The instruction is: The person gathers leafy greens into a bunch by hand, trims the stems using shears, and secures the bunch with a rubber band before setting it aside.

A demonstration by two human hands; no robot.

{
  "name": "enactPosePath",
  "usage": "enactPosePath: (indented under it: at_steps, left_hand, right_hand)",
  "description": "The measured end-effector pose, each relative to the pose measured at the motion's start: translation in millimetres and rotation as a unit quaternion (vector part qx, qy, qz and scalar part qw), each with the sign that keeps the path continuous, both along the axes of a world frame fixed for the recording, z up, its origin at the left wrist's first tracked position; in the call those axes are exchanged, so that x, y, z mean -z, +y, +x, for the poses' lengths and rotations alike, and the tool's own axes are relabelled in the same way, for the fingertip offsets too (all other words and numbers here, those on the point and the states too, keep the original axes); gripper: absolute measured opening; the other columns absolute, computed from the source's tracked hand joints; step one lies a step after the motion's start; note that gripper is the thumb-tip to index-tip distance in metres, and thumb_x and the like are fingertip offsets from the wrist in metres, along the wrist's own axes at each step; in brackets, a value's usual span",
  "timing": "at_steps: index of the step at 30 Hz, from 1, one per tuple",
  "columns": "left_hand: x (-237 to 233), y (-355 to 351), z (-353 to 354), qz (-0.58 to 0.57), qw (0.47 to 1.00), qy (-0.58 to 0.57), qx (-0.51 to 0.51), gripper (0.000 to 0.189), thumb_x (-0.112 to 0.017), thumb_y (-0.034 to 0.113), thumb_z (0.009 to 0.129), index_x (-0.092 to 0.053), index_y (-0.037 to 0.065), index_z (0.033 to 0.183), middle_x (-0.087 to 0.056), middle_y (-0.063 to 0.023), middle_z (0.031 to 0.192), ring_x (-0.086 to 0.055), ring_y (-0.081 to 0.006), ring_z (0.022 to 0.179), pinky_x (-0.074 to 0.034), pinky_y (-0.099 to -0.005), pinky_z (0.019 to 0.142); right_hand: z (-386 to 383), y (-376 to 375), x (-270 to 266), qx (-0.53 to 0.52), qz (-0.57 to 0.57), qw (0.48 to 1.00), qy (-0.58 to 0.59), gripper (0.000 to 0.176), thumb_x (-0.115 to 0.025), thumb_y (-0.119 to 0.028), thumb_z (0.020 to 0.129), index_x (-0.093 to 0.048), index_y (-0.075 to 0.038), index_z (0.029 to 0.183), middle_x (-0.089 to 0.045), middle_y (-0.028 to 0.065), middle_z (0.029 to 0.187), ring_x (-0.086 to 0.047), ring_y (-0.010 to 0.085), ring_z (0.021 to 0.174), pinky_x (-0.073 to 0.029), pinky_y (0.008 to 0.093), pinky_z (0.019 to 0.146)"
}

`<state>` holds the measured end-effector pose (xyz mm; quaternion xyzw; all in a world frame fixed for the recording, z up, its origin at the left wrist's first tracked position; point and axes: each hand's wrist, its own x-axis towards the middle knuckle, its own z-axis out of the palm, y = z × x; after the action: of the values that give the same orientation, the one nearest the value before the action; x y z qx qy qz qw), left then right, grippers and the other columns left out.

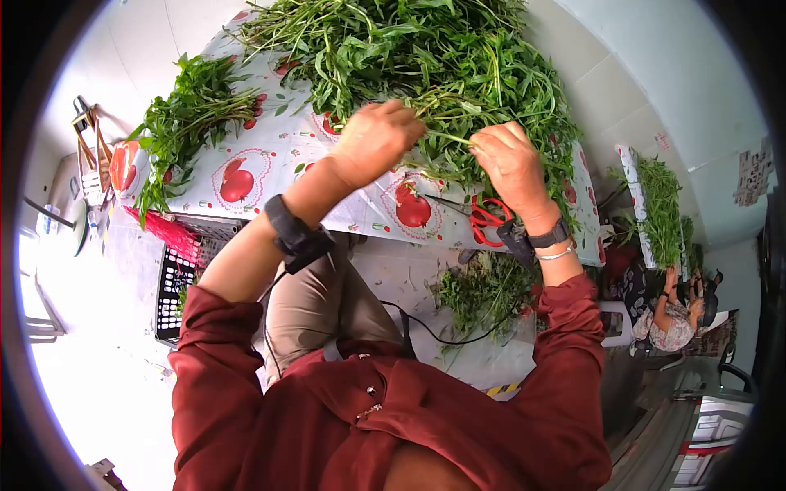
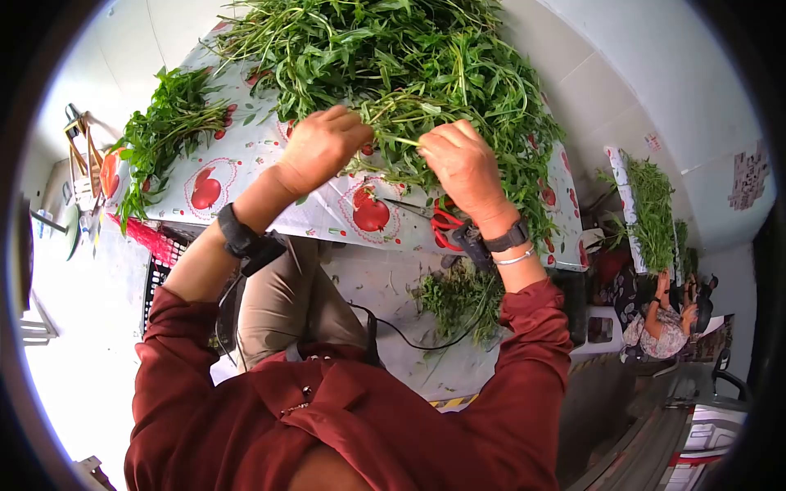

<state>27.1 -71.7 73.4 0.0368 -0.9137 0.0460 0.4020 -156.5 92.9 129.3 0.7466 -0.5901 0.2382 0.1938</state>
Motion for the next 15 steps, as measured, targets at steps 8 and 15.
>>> enactPosePath:
  at_steps: [8, 15]
  left_hand:
    - [11, -20, 21, -0.002, 1.0, -0.022, -0.012, 0.009, -0.063, 0.013, 0.082, -0.063, 0.011, 0.09, -0.056, -0.0024, 0.077, -0.058, -0.0209, 0.079, -0.05, -0.0344, 0.067]
    - [12, -41, 38, 0.118, 0.987, 0.035, -0.1, 0.008, -0.065, 0.016, 0.085, -0.068, 0.009, 0.084, -0.062, -0.0053, 0.078, -0.062, -0.0263, 0.079, -0.051, -0.0383, 0.069]
  right_hand:
    - [-21, 17, 8, 0.022, 0.006, 1.0, -0.015, 0.017, -0.073, -0.003, 0.076, -0.068, -0.003, 0.092, -0.065, 0.0072, 0.089, -0.059, 0.0268, 0.085, -0.051, 0.0372, 0.075]
    - [-75, 52, -2, 0.134, -0.062, 0.987, -0.061, 0.015, -0.069, -0.002, 0.082, -0.068, 0.001, 0.097, -0.067, 0.01, 0.091, -0.059, 0.0283, 0.086, -0.049, 0.0366, 0.076]
